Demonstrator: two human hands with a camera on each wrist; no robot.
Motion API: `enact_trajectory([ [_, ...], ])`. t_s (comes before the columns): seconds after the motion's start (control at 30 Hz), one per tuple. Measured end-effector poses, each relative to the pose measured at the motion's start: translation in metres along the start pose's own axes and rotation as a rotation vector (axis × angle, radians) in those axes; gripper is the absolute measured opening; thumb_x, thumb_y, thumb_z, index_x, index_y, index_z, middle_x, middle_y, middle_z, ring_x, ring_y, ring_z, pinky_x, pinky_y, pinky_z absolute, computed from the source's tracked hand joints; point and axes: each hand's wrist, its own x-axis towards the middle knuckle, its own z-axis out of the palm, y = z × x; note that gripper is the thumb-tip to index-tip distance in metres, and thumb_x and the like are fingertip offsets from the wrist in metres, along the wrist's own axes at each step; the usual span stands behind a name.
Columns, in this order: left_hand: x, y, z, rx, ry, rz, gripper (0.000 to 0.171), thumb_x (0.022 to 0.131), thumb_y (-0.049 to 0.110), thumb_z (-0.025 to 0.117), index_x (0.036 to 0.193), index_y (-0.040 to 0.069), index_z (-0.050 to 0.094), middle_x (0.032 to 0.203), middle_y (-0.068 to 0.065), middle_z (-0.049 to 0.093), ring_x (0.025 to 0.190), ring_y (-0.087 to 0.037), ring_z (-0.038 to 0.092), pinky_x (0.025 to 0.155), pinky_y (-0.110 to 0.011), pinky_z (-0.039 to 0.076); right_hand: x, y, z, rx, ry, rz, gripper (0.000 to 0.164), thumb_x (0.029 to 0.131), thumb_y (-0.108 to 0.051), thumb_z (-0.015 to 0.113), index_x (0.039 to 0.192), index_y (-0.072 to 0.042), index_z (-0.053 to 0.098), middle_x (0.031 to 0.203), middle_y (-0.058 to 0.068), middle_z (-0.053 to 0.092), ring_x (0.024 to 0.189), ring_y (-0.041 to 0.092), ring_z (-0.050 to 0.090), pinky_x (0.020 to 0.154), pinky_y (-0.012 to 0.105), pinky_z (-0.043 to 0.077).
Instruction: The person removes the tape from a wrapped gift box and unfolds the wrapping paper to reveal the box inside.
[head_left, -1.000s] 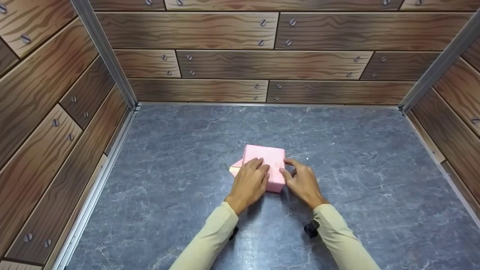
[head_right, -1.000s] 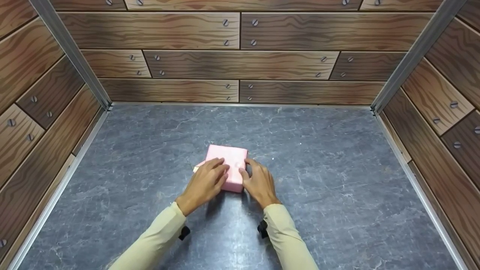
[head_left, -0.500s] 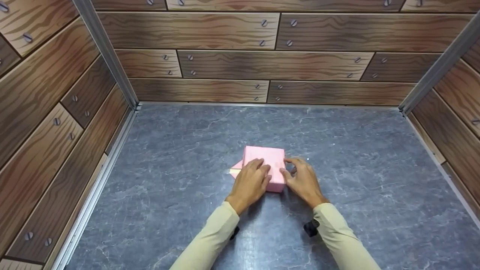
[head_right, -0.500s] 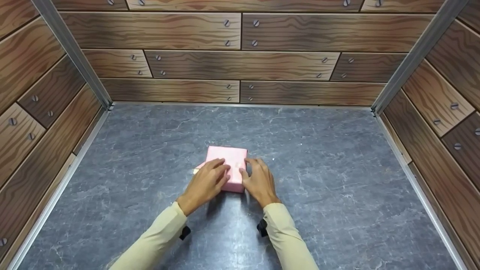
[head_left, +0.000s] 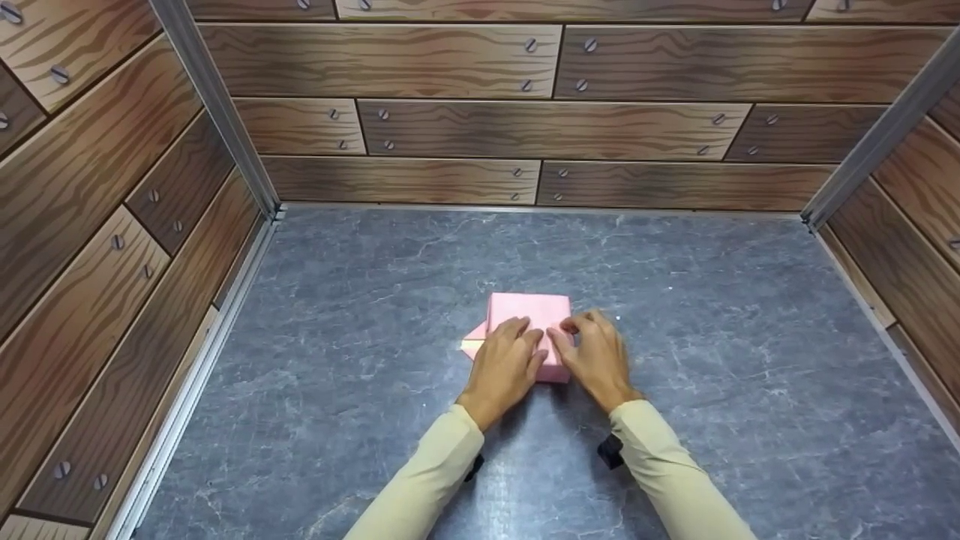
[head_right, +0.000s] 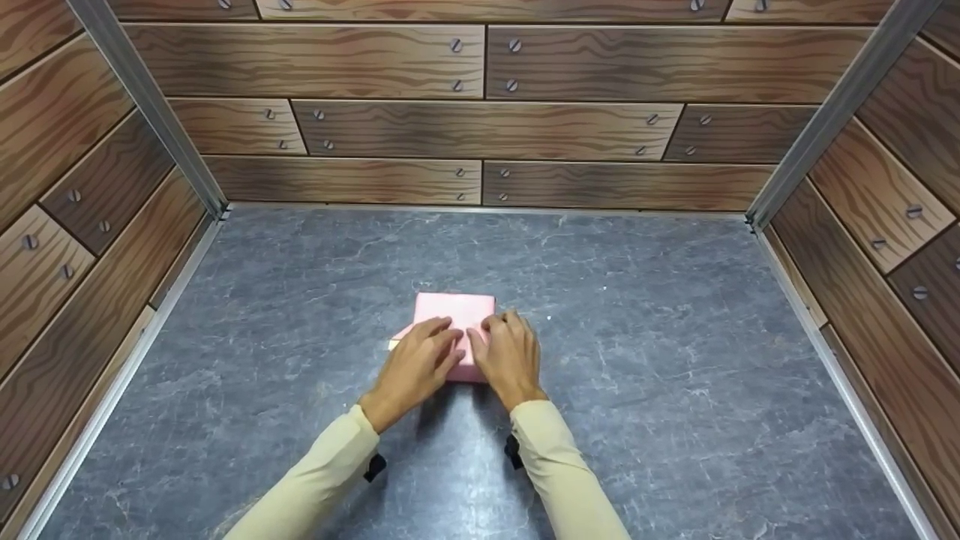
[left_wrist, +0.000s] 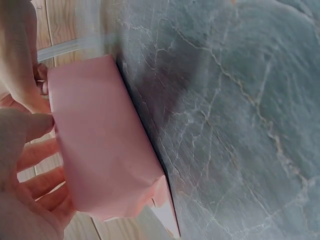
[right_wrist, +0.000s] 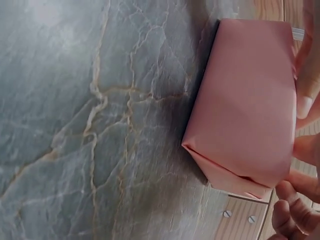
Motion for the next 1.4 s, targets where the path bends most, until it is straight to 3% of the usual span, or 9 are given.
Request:
enact_trajectory([
  [0.37,0.002,0.003,0.001,0.022,0.016,0.014,0.026,0.094,0.026,0.072,0.113,0.008,0.074,0.125,-0.015,0.067,0.119,-0.028,0.062,0.105,-0.039,0.048,0.002,-0.001,0.003,-0.164,0.043,-0.148,0.011,0.085,-0.009,0.076,0.08,0.001,0.072,0.079,0.014,0.063,0.072,0.038,0.061,0.067,0.052,0.051],
  [0.5,0.002,0.004,0.001,0.023,0.019,0.015,0.027,0.094,0.026,0.072,0.113,0.007,0.074,0.125,-0.015,0.067,0.119,-0.029,0.062,0.105,-0.039,0.049,0.002,0.001,0.004,-0.176,0.053,-0.192,0.011,0.085,-0.006,0.074,0.08,0.001,0.068,0.079,0.015,0.061,0.071,0.038,0.059,0.066,0.051,0.05],
  [0.87,0.002,0.005,0.002,0.033,0.019,0.021,0.024,0.094,0.025,0.072,0.111,0.009,0.074,0.124,-0.015,0.067,0.117,-0.028,0.063,0.101,-0.04,0.052,-0.001,0.014,-0.002,-0.14,0.099,-0.166,0.011,0.085,-0.004,0.072,0.079,0.002,0.065,0.077,0.014,0.058,0.068,0.037,0.059,0.062,0.052,0.05],
  [1.1,0.002,0.004,0.0,0.019,-0.015,-0.01,0.023,0.095,0.025,0.071,0.112,0.01,0.074,0.126,-0.015,0.066,0.118,-0.028,0.063,0.102,-0.04,0.051,-0.001,0.018,-0.007,-0.142,0.082,-0.118,0.009,0.086,-0.002,0.069,0.08,0.003,0.065,0.08,0.016,0.059,0.069,0.038,0.06,0.064,0.052,0.05],
  [1.4,0.001,0.003,0.0,0.007,0.001,-0.007,0.024,0.095,0.024,0.072,0.112,0.009,0.074,0.125,-0.015,0.066,0.117,-0.029,0.063,0.1,-0.041,0.052,-0.003,0.025,-0.013,-0.137,0.077,-0.076,0.009,0.087,-0.002,0.067,0.08,0.003,0.065,0.08,0.016,0.059,0.071,0.039,0.059,0.066,0.053,0.049],
])
